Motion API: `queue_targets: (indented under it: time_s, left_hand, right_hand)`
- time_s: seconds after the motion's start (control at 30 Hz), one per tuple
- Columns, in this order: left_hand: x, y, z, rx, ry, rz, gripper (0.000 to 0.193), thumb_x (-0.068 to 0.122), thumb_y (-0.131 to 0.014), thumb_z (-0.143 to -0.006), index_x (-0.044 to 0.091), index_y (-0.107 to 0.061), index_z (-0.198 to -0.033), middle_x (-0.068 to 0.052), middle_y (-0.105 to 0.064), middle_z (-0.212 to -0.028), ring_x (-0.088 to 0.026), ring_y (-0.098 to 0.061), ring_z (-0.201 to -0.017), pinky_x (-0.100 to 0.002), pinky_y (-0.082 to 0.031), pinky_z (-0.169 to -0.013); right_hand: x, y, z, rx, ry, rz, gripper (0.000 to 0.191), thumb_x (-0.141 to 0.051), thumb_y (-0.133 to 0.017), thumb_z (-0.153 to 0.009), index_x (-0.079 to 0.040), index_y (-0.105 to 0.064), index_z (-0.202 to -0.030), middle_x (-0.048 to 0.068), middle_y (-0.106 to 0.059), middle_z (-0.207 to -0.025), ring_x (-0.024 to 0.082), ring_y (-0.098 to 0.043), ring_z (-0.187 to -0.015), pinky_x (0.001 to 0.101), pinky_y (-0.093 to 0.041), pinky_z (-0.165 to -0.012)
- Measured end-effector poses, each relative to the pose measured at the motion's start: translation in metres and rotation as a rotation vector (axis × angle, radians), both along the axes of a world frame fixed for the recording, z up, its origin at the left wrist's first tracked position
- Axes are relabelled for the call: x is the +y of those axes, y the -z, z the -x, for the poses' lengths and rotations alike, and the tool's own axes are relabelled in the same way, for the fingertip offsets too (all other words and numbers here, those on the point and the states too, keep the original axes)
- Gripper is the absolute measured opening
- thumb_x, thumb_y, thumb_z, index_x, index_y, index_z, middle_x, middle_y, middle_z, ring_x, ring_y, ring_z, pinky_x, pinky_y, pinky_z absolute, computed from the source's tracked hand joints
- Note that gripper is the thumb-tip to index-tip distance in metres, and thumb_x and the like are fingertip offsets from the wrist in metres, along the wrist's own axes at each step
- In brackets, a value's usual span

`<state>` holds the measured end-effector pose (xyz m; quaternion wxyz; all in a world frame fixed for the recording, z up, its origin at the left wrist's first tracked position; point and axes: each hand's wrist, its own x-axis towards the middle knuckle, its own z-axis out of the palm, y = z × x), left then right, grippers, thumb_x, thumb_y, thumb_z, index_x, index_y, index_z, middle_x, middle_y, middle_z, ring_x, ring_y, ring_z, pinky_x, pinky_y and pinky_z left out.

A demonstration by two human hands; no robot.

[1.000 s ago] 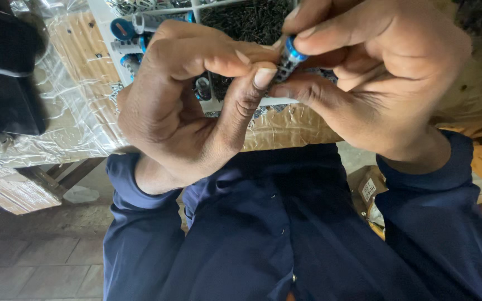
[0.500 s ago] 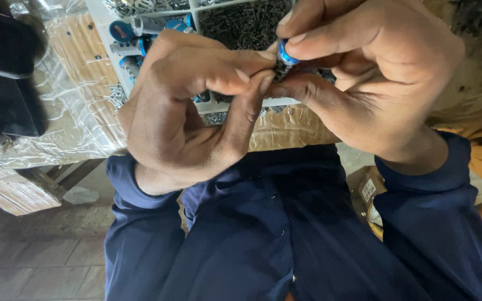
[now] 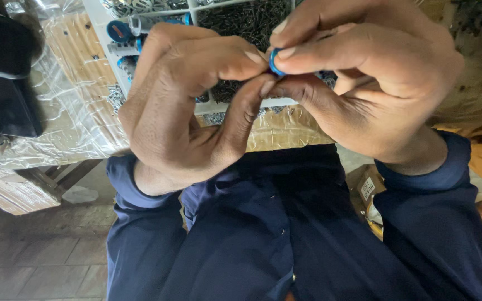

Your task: The person sits at a workbench and assembles small blue-capped plastic components by hand, repeatedly picking metal staples from a compartment tray and pressing them into the plastic bodies, then placing finished pieces aside.

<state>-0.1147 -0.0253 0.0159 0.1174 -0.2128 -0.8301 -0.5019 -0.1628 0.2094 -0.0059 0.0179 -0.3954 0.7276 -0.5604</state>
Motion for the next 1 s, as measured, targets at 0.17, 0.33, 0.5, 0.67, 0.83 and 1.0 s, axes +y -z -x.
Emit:
queue_targets:
  time_s: [0.17,0.33,0.5,0.67,0.83,1.0]
  left_hand:
    - [0.004,-0.003,0.007,0.067,-0.070,0.119,0.024,-0.005,-0.084,-0.101,0.000,-0.066,-0.116,-0.008,-0.069,-0.112,-0.020,-0.062,-0.097,-0.033,-0.051,-0.081]
    - [0.006,-0.005,0.004,0.134,-0.089,0.564,0.023,0.009,-0.082,-0.095,0.003,-0.071,-0.115,-0.005,-0.065,-0.111,-0.027,-0.055,-0.099,-0.042,-0.040,-0.087]
    - [0.003,-0.005,0.001,0.027,-0.077,0.347,0.020,0.007,-0.082,-0.101,0.006,-0.071,-0.117,-0.005,-0.066,-0.114,-0.025,-0.056,-0.100,-0.037,-0.045,-0.088]
    - [0.002,-0.005,0.001,-0.004,-0.020,0.109,0.017,0.006,-0.082,-0.102,0.003,-0.072,-0.116,-0.007,-0.071,-0.112,-0.023,-0.059,-0.097,-0.033,-0.048,-0.083]
    - [0.002,-0.002,-0.002,-0.028,-0.030,0.110,0.016,0.010,-0.084,-0.106,0.003,-0.073,-0.114,-0.007,-0.073,-0.110,-0.022,-0.061,-0.095,-0.033,-0.050,-0.082]
    - [0.001,0.002,-0.005,-0.027,-0.047,0.130,0.014,0.008,-0.085,-0.108,0.003,-0.073,-0.115,-0.007,-0.074,-0.112,-0.021,-0.062,-0.095,-0.032,-0.051,-0.081]
  right_hand:
    - [0.001,-0.004,-0.003,-0.079,0.058,-0.029,0.030,0.004,-0.082,-0.098,0.010,-0.063,-0.121,0.020,-0.070,-0.106,0.011,-0.067,-0.079,0.0228,-0.050,-0.064]
    - [0.000,-0.010,-0.005,-0.145,0.102,-0.056,0.036,0.005,-0.082,-0.097,0.013,-0.058,-0.123,0.017,-0.070,-0.095,0.014,-0.072,-0.083,0.0252,-0.057,-0.073]
    - [-0.001,-0.008,0.001,-0.116,0.089,-0.043,0.042,0.004,-0.085,-0.092,0.015,-0.057,-0.122,0.009,-0.067,-0.079,0.015,-0.074,-0.084,0.0291,-0.061,-0.077]
    - [-0.003,-0.007,-0.004,-0.198,0.018,0.003,0.037,0.014,-0.074,-0.092,0.017,-0.050,-0.120,0.032,-0.059,-0.121,0.034,-0.072,-0.108,0.0338,-0.070,-0.087]
    - [-0.002,-0.007,-0.003,-0.234,-0.028,0.032,0.035,0.015,-0.072,-0.091,0.017,-0.049,-0.118,0.031,-0.057,-0.123,0.032,-0.072,-0.105,0.0362,-0.070,-0.089]
    - [-0.001,-0.005,-0.003,-0.226,-0.034,0.018,0.034,0.017,-0.071,-0.091,0.019,-0.050,-0.118,0.032,-0.057,-0.122,0.032,-0.074,-0.107,0.0370,-0.072,-0.091]
